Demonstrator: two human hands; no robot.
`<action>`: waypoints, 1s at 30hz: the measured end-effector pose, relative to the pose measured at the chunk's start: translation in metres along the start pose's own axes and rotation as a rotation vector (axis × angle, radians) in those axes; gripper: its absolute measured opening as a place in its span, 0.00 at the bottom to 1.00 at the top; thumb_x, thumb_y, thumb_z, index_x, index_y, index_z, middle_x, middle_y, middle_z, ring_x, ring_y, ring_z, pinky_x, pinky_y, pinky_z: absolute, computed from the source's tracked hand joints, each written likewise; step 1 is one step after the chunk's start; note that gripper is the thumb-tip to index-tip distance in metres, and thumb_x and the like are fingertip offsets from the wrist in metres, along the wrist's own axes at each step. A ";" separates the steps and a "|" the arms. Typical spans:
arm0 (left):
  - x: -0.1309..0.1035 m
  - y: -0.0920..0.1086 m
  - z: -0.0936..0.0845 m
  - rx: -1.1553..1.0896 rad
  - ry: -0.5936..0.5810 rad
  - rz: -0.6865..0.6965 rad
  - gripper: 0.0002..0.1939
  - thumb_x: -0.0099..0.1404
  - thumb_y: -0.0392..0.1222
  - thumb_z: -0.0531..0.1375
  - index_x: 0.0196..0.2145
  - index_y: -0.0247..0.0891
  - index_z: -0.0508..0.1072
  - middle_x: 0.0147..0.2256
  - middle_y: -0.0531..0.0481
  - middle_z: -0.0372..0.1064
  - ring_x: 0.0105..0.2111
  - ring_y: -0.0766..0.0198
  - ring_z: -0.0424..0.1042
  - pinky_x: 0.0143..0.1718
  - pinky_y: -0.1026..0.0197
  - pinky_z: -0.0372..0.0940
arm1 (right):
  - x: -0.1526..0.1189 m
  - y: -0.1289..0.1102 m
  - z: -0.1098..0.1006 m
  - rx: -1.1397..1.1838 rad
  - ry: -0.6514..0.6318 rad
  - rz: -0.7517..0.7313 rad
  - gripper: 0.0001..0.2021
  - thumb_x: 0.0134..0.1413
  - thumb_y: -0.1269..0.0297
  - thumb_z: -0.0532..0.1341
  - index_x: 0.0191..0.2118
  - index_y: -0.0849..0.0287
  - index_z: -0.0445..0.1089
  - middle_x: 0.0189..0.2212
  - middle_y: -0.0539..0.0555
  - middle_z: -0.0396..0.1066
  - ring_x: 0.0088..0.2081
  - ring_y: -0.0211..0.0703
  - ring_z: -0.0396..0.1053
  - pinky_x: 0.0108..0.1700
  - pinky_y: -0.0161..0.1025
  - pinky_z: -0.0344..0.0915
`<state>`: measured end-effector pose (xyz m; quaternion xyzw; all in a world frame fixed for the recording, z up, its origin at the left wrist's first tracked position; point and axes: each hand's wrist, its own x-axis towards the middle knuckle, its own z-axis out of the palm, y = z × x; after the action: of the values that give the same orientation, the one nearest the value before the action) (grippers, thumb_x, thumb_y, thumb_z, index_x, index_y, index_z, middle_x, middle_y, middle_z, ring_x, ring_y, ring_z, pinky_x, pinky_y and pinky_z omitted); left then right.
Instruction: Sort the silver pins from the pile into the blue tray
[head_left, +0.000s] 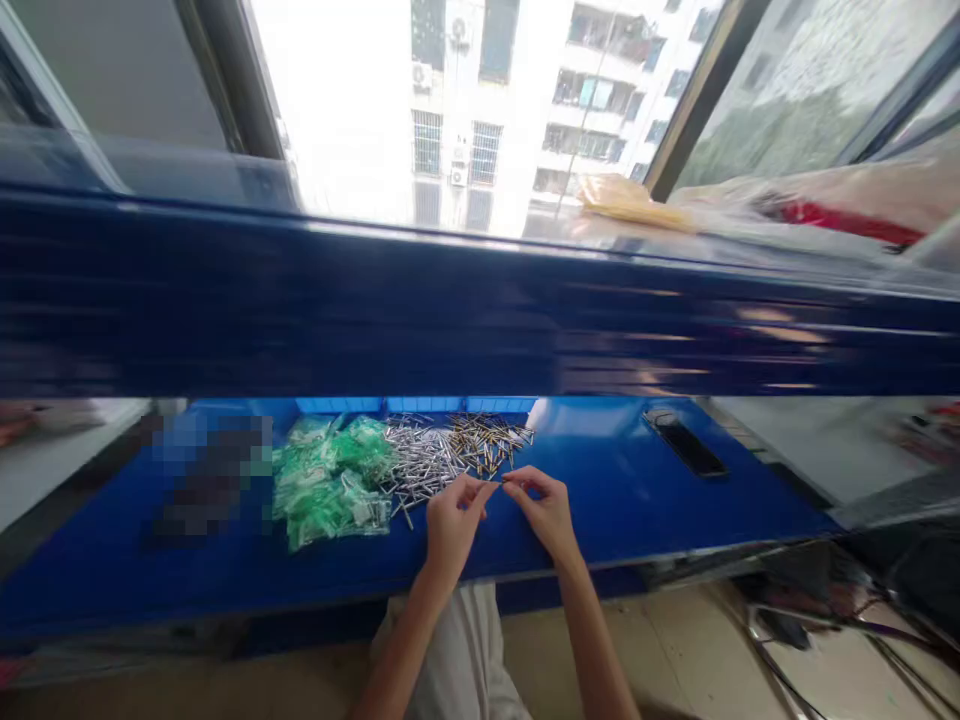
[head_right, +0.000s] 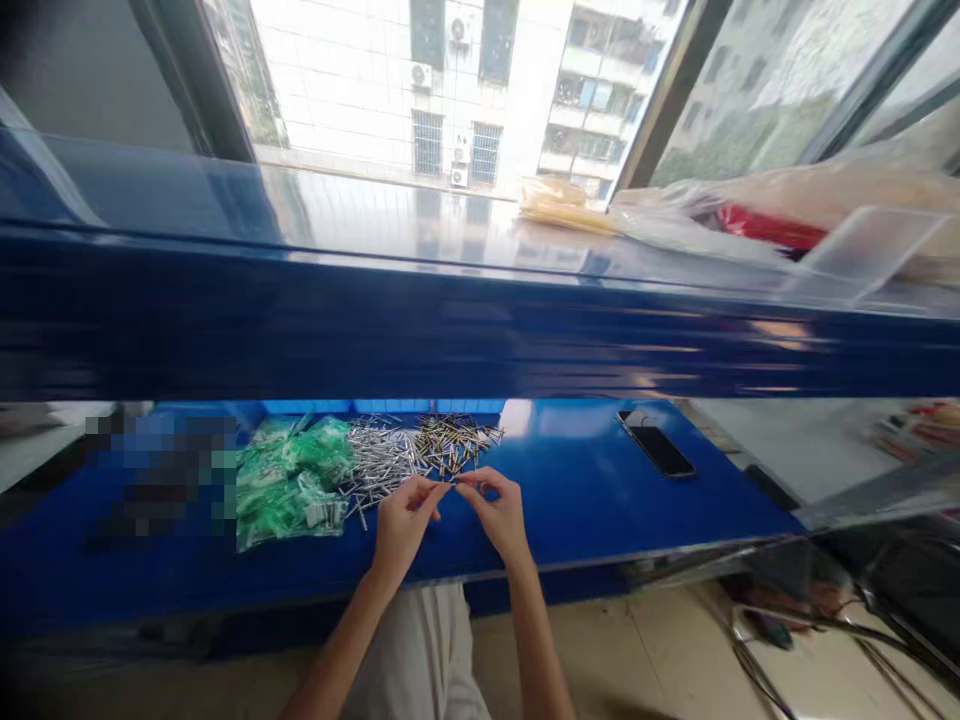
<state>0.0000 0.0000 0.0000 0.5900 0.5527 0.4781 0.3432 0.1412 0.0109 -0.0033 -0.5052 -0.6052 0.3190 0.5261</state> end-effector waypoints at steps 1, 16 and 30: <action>0.000 0.000 0.001 0.009 -0.026 0.000 0.16 0.57 0.52 0.55 0.23 0.37 0.70 0.15 0.56 0.64 0.17 0.71 0.64 0.23 0.69 0.59 | -0.001 0.001 -0.001 -0.002 0.029 0.013 0.05 0.43 0.64 0.63 0.26 0.59 0.74 0.23 0.51 0.72 0.25 0.38 0.65 0.29 0.34 0.60; 0.004 -0.005 0.000 -0.029 -0.041 0.020 0.15 0.57 0.53 0.55 0.30 0.38 0.72 0.17 0.56 0.65 0.17 0.69 0.65 0.22 0.68 0.60 | 0.002 0.006 0.003 -0.017 -0.040 0.055 0.08 0.45 0.61 0.62 0.26 0.60 0.74 0.23 0.52 0.72 0.26 0.40 0.66 0.29 0.34 0.59; 0.009 -0.011 0.002 0.012 -0.097 0.048 0.17 0.59 0.52 0.52 0.39 0.40 0.70 0.17 0.57 0.65 0.14 0.70 0.64 0.19 0.68 0.59 | 0.010 0.019 0.006 0.207 0.181 0.141 0.17 0.45 0.52 0.60 0.34 0.62 0.72 0.25 0.54 0.72 0.25 0.41 0.67 0.27 0.37 0.63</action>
<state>-0.0022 0.0109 -0.0097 0.6278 0.5239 0.4537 0.3544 0.1416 0.0270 -0.0194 -0.5160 -0.4823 0.3691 0.6041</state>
